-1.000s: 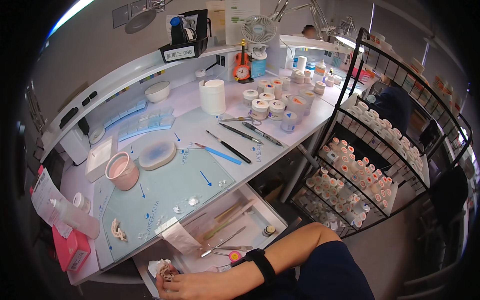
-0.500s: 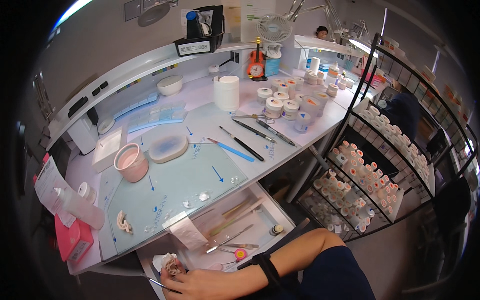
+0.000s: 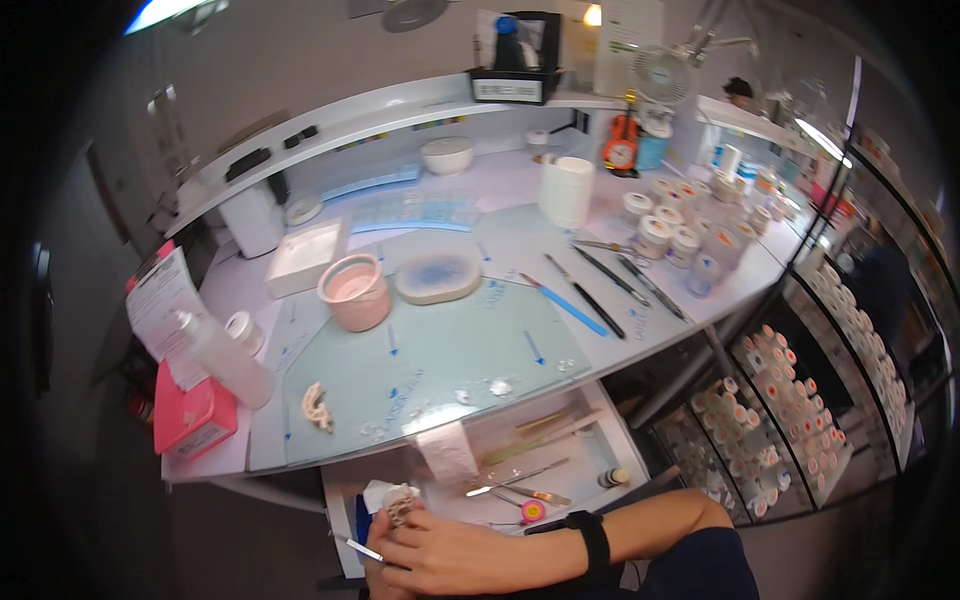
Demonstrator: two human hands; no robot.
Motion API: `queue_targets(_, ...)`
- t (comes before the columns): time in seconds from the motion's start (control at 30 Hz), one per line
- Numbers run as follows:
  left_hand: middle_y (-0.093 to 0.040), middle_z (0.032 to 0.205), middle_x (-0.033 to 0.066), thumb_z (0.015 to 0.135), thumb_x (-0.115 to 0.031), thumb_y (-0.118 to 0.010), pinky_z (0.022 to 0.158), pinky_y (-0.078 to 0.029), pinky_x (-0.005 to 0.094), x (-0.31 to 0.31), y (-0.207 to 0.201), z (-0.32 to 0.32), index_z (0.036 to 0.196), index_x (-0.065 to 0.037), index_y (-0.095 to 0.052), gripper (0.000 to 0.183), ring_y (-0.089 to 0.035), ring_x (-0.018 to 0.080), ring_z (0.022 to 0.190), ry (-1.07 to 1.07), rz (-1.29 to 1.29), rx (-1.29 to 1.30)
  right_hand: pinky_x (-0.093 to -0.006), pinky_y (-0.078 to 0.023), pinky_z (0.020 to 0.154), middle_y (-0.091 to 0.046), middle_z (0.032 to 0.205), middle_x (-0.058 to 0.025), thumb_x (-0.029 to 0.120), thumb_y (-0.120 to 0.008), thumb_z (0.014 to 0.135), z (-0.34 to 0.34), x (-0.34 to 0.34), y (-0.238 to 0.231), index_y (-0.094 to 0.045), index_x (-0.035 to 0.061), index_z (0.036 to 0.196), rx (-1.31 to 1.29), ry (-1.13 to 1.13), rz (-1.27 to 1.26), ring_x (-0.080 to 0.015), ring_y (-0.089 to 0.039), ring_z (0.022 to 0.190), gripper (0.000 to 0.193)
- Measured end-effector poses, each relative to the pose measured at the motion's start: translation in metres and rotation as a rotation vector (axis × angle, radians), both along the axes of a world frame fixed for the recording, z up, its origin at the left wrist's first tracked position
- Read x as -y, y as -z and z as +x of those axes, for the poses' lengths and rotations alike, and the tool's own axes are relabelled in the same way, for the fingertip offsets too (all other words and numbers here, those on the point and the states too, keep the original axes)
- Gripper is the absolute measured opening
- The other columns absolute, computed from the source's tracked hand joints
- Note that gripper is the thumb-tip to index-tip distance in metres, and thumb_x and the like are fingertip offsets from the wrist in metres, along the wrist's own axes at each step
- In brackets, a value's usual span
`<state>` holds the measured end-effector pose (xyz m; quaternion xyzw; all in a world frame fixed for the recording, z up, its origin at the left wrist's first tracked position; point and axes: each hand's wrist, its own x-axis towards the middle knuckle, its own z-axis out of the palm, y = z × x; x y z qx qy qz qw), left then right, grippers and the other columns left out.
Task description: Applying and carving ceramic material on a dental bridge model.
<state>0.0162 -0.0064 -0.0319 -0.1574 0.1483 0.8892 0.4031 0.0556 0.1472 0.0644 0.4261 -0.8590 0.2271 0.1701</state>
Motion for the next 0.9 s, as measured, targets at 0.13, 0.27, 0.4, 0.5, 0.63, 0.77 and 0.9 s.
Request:
queue_targets(0.13, -0.058, 0.109, 0.0164, 0.091, -0.023, -0.049, 0.086, -0.048, 0.0359, -0.005, 0.011, 0.005, 0.117, 0.002, -0.048, 0.036, -0.058, 0.0245, 0.098, -0.076, -0.069, -0.084, -0.0273, -0.042, 0.065, -0.053, 0.108, -0.0119, 0.022, -0.055, 0.073, 0.008, 0.004, 0.000, -0.048, 0.0075, 0.086, -0.022, 0.168, 0.227, -0.0211, -0.055, 0.095, 0.020)
queue_targets(0.27, -0.059, 0.107, 0.0170, 0.090, -0.018, -0.051, 0.085, -0.049, 0.0353, -0.005, 0.000, 0.002, 0.113, 0.005, -0.050, 0.032, -0.059, 0.0237, 0.096, -0.081, 0.042, -0.091, -0.0265, -0.040, 0.065, -0.054, 0.109, -0.0098, 0.023, -0.056, 0.070, 0.007, 0.001, -0.016, -0.049, 0.0105, 0.088, 0.043, 0.189, 0.164, -0.0201, -0.055, 0.097, 0.023)
queue_targets(0.4, -0.058, 0.107, 0.0168, 0.090, -0.013, -0.050, 0.084, -0.049, 0.0346, -0.001, -0.005, 0.007, 0.109, 0.006, -0.052, 0.028, -0.059, 0.0220, 0.095, -0.086, 0.029, -0.081, -0.0272, -0.042, 0.062, -0.055, 0.101, -0.0082, 0.028, -0.061, 0.067, 0.006, 0.006, -0.022, -0.052, 0.0097, 0.089, -0.063, 0.021, 0.303, -0.0189, -0.057, 0.089, 0.030)
queue_targets(0.5, -0.056, 0.112, 0.0182, 0.089, -0.013, -0.051, 0.085, -0.047, 0.0318, -0.006, -0.020, 0.010, 0.112, 0.006, -0.049, 0.030, -0.057, 0.0219, 0.101, -0.076, -0.186, -0.205, -0.0262, -0.041, 0.050, -0.055, 0.081, -0.0036, 0.028, -0.063, 0.067, 0.010, 0.011, -0.020, -0.054, 0.0096, 0.077, 0.085, 0.311, 0.223, -0.0158, -0.055, 0.061, 0.023)
queue_targets(0.63, -0.055, 0.114, 0.0166, 0.089, -0.012, -0.051, 0.088, -0.046, 0.0313, -0.004, -0.013, 0.009, 0.117, 0.006, -0.046, 0.034, -0.050, 0.0239, 0.113, -0.137, -0.058, -0.251, -0.0261, -0.041, 0.051, -0.055, 0.081, -0.0043, 0.032, -0.065, 0.068, 0.006, 0.010, -0.027, -0.054, 0.0089, 0.076, 0.059, 0.279, 0.153, -0.0165, -0.056, 0.062, 0.027)
queue_targets(0.77, -0.057, 0.109, 0.0143, 0.089, -0.013, -0.052, 0.089, -0.045, 0.0292, -0.004, -0.019, 0.008, 0.116, 0.006, -0.048, 0.033, -0.049, 0.0225, 0.114, -0.167, -0.151, -0.345, -0.0262, -0.043, 0.050, -0.058, 0.086, -0.0061, 0.034, -0.068, 0.070, 0.006, 0.007, -0.017, -0.053, 0.0080, 0.075, -0.081, 0.055, 0.157, -0.0180, -0.058, 0.064, 0.030)
queue_targets(0.9, -0.060, 0.101, 0.0122, 0.088, -0.013, -0.054, 0.086, -0.045, 0.0276, -0.002, -0.018, 0.009, 0.113, 0.006, -0.051, 0.031, -0.056, 0.0181, 0.100, -0.099, -0.126, -0.320, -0.0280, -0.043, 0.044, -0.060, 0.093, -0.0085, 0.029, -0.069, 0.072, 0.020, 0.016, -0.020, -0.053, 0.0071, 0.076, 0.174, 0.353, 0.153, -0.0187, -0.059, 0.058, 0.027)
